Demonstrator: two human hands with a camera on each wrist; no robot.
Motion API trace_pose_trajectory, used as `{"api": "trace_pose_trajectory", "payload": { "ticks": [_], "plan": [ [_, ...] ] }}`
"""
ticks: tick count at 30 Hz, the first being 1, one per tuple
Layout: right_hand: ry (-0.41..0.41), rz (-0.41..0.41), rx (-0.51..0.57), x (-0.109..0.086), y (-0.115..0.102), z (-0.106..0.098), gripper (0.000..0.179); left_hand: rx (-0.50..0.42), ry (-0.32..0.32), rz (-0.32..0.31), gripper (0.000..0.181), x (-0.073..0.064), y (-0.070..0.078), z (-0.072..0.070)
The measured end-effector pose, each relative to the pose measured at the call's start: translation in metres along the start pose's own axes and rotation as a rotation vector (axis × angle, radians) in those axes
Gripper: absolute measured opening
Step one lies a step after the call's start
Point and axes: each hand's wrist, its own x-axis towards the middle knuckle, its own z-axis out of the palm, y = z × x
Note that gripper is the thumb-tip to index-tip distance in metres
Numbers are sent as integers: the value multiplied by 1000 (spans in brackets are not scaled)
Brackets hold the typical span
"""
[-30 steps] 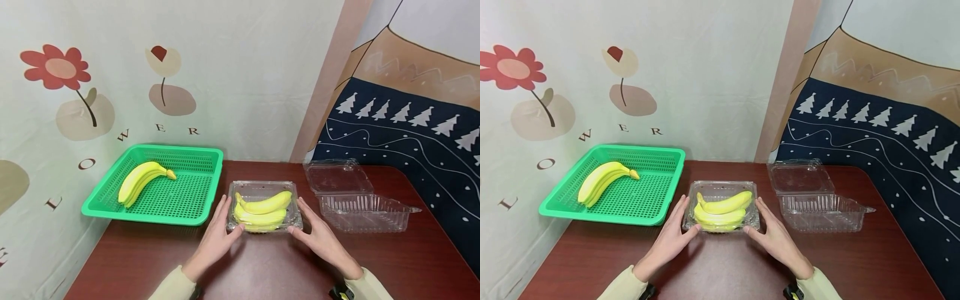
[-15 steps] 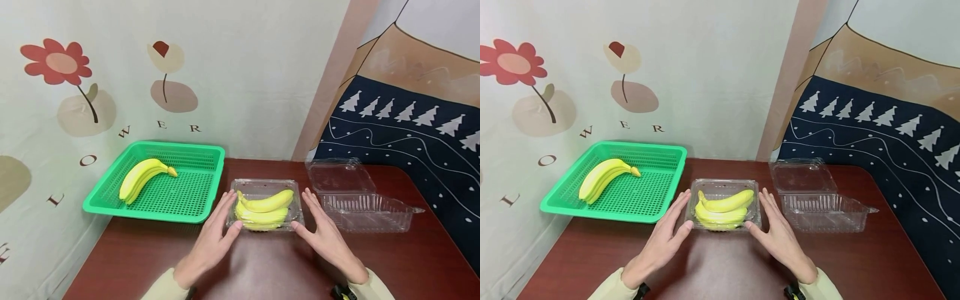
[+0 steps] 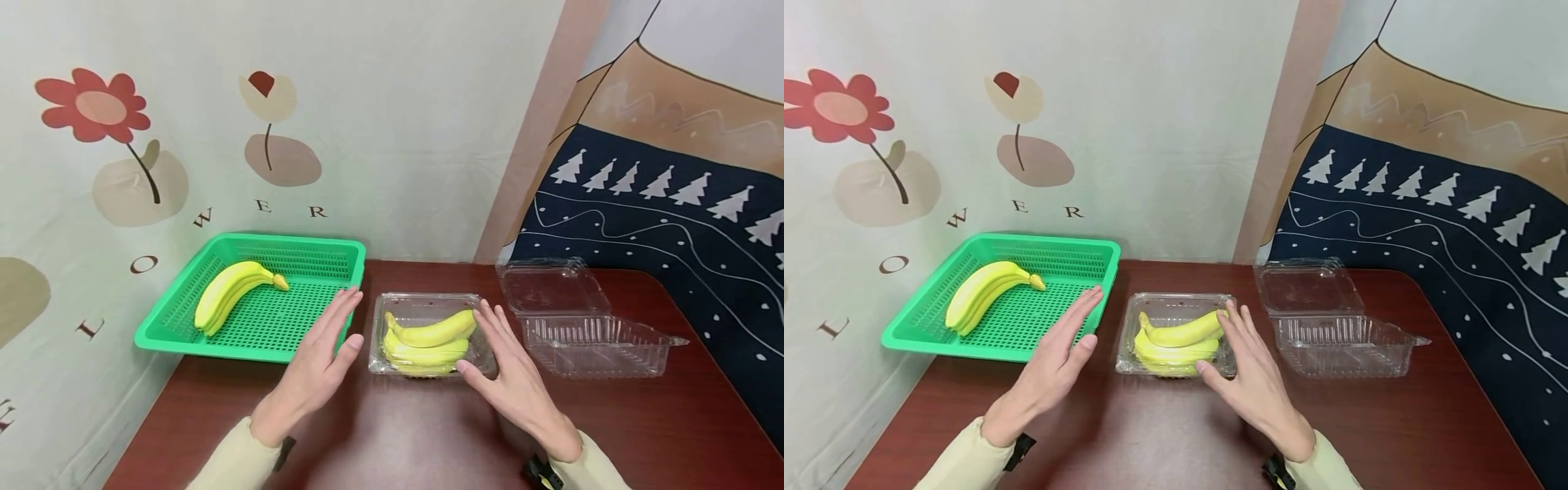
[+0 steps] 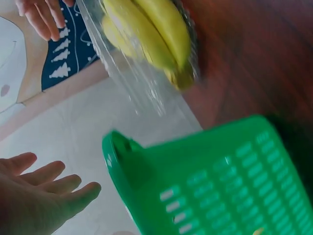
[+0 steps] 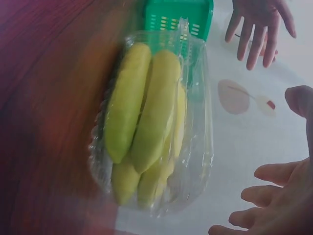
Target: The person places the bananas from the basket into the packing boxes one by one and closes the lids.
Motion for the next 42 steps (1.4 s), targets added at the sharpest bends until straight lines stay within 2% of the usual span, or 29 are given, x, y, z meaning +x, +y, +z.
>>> {"api": "trace_pose_trajectory", "payload": {
  "ticks": [7, 16, 24, 32, 42],
  "plan": [
    [24, -139, -88, 5, -13, 12, 76, 109, -26, -13, 62, 1, -11, -16],
    [34, -302, -173, 14, -27, 32, 76, 233, -38, -39, 64, 2, -30, -28],
    [-51, -332, -187, 22, -46, 48, 78, 336, -50, -77, 68, 1, -45, -44],
    [-133, -385, -251, 29, -63, 67, 78, 400, -81, -132, 72, -2, -62, -58],
    [-233, -461, -346, 36, -84, 92, 81, 488, -71, -159, 71, -1, -93, -81]
  ]
}}
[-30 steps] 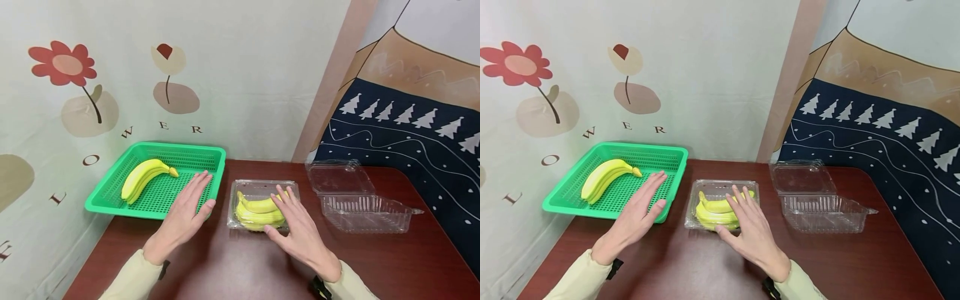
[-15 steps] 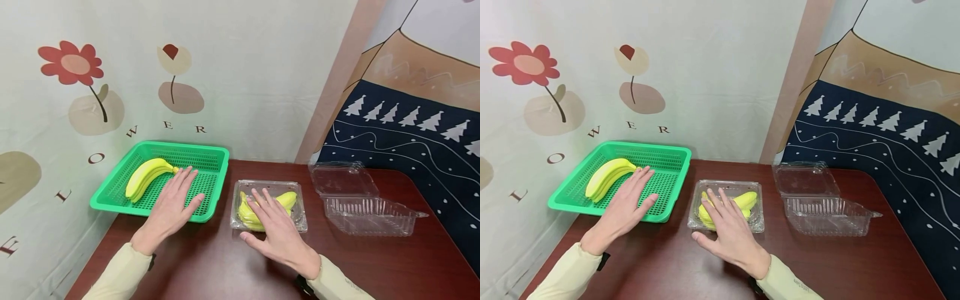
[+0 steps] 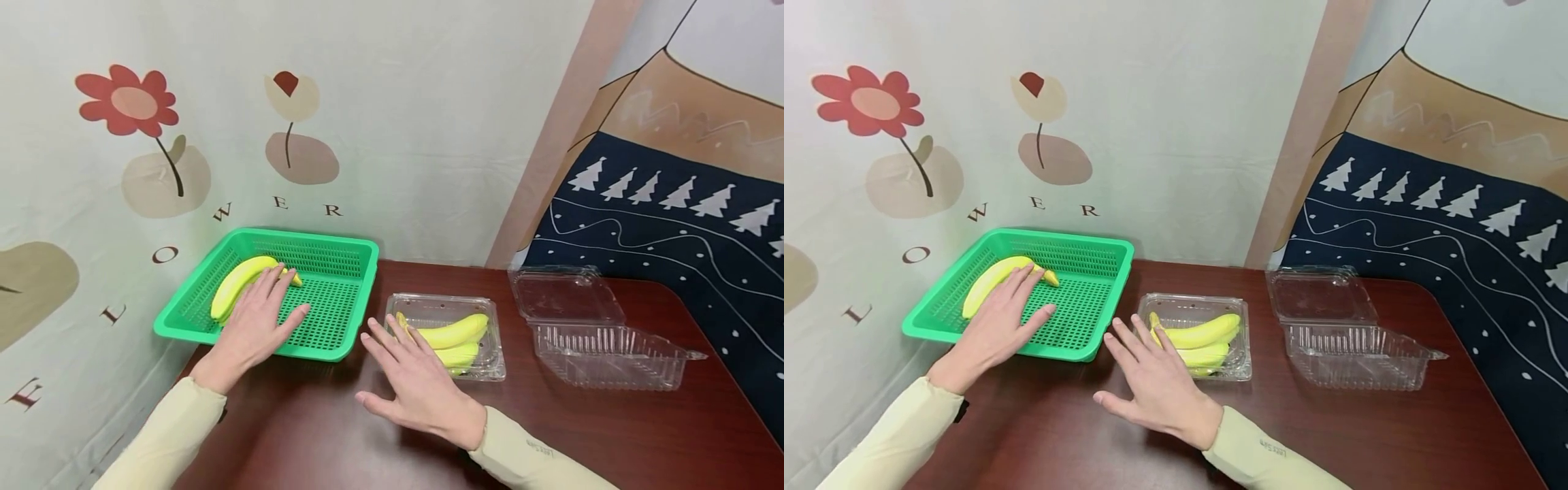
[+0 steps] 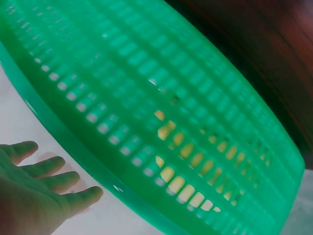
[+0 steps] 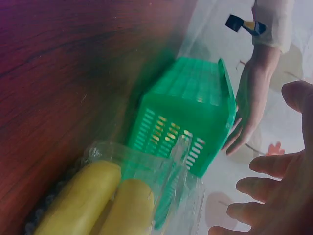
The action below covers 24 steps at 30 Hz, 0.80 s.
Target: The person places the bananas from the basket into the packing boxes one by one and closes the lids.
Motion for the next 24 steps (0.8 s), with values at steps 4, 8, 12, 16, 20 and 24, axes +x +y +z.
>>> {"api": "trace_pose_trajectory", "payload": {
  "ticks": [4, 8, 12, 16, 20, 24],
  "plan": [
    [-36, -27, -40, 4, -5, 4, 81, 30, -11, -18, 72, 5, -13, -1],
    [-41, -61, -62, 9, -9, 6, 80, 66, -39, -38, 75, 10, -26, -3],
    [-44, -101, -90, 14, -14, 10, 80, 113, -73, -58, 80, 17, -38, -6],
    [-60, -121, -127, 19, -18, 15, 81, 178, -91, -46, 81, 25, -53, -6],
    [-80, -129, -144, 22, -20, 18, 83, 241, -89, 1, 78, 32, -63, -5],
    [-96, -135, -147, 23, -20, 20, 81, 276, -105, 18, 77, 39, -68, -6]
  ]
}}
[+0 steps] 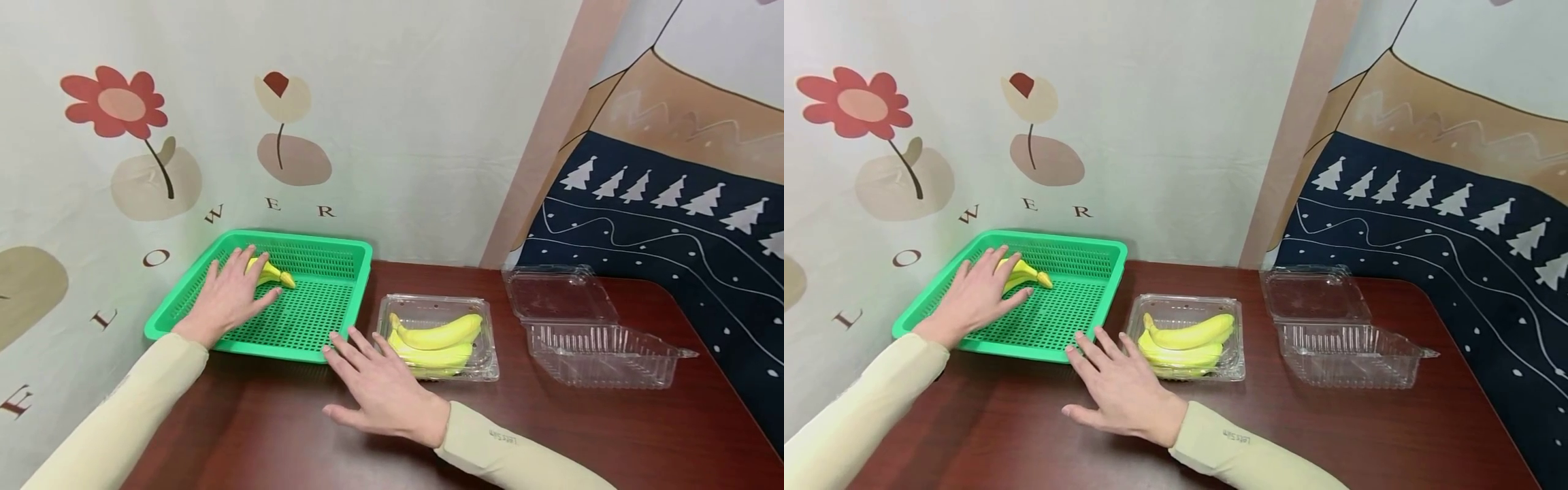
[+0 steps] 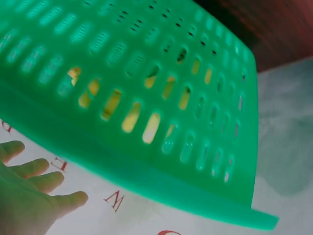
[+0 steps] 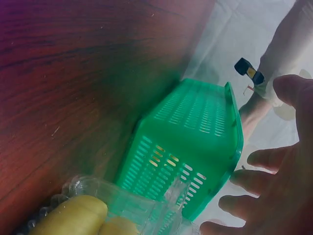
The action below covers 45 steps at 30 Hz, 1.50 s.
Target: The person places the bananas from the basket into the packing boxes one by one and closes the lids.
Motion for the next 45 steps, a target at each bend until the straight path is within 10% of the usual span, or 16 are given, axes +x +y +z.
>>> {"api": "trace_pose_trajectory", "payload": {
  "ticks": [10, 26, 35, 45],
  "plan": [
    [-8, -17, -40, 2, -2, 2, 75, 9, -115, -49, 78, 13, -27, 8],
    [-6, -14, -48, 3, -2, 2, 74, 41, -161, 43, 71, 28, -47, 11],
    [1, -17, -58, 3, -4, 4, 74, -22, -303, 7, 81, 22, -62, 16],
    [-2, -7, -50, 3, -5, 4, 74, -86, -317, 8, 81, 14, -68, 18]
  ]
}}
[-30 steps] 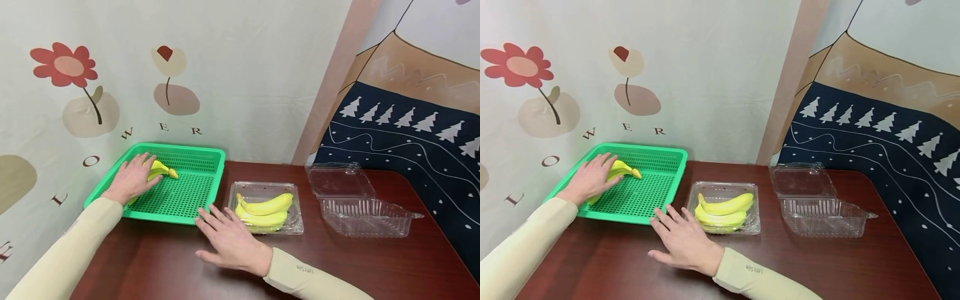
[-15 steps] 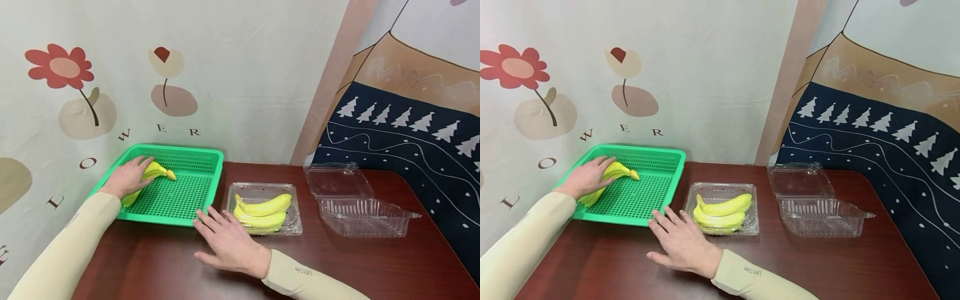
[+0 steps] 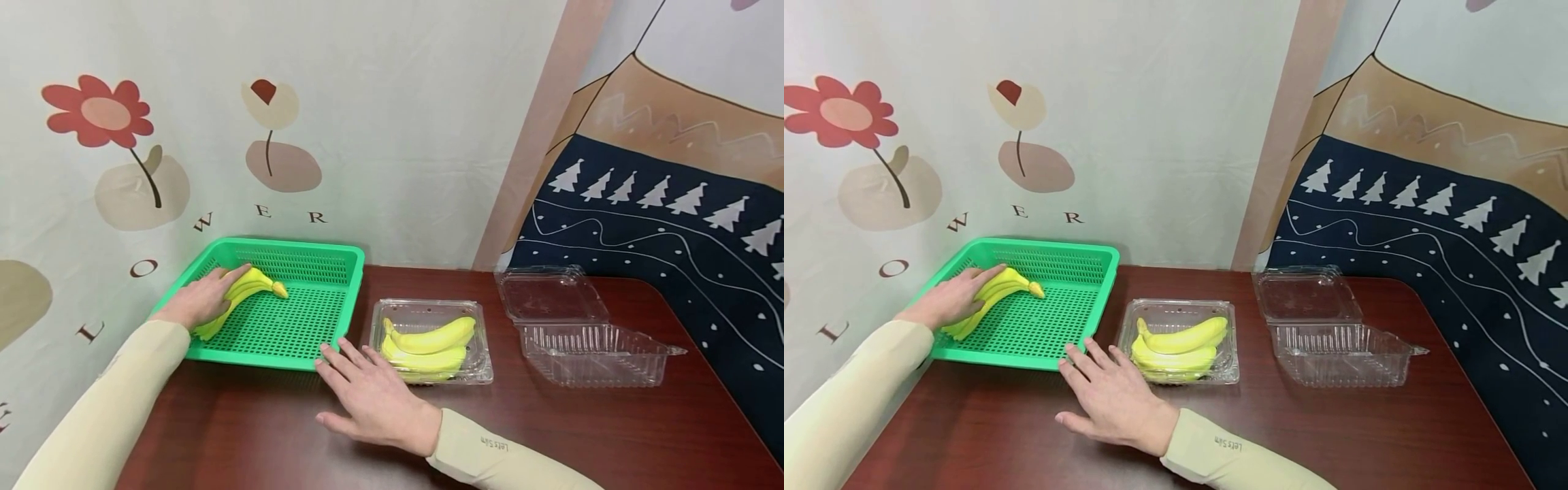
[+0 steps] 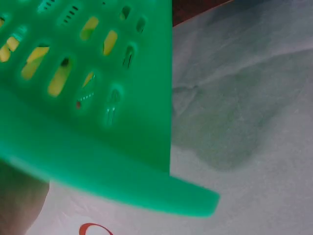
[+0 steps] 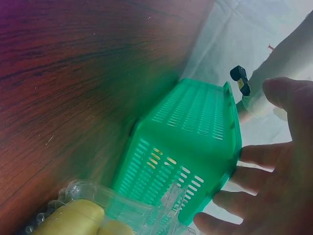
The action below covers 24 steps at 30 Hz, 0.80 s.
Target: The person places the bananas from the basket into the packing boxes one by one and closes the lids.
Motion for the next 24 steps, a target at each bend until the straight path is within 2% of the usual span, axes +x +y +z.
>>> {"api": "trace_pose_trajectory", "payload": {
  "ticks": [6, 11, 18, 24],
  "plan": [
    [24, -1, -18, 0, -1, 0, 73, 37, 57, 2, 72, 0, 7, -1],
    [39, -1, -29, -1, 0, -1, 72, 80, 158, 44, 66, -3, 15, -4],
    [43, -1, -8, -6, 0, 0, 72, 65, 308, 74, 67, -7, 23, -9],
    [34, 17, 39, -13, 1, -4, 70, 52, 372, 68, 66, -12, 34, -19]
  ]
}}
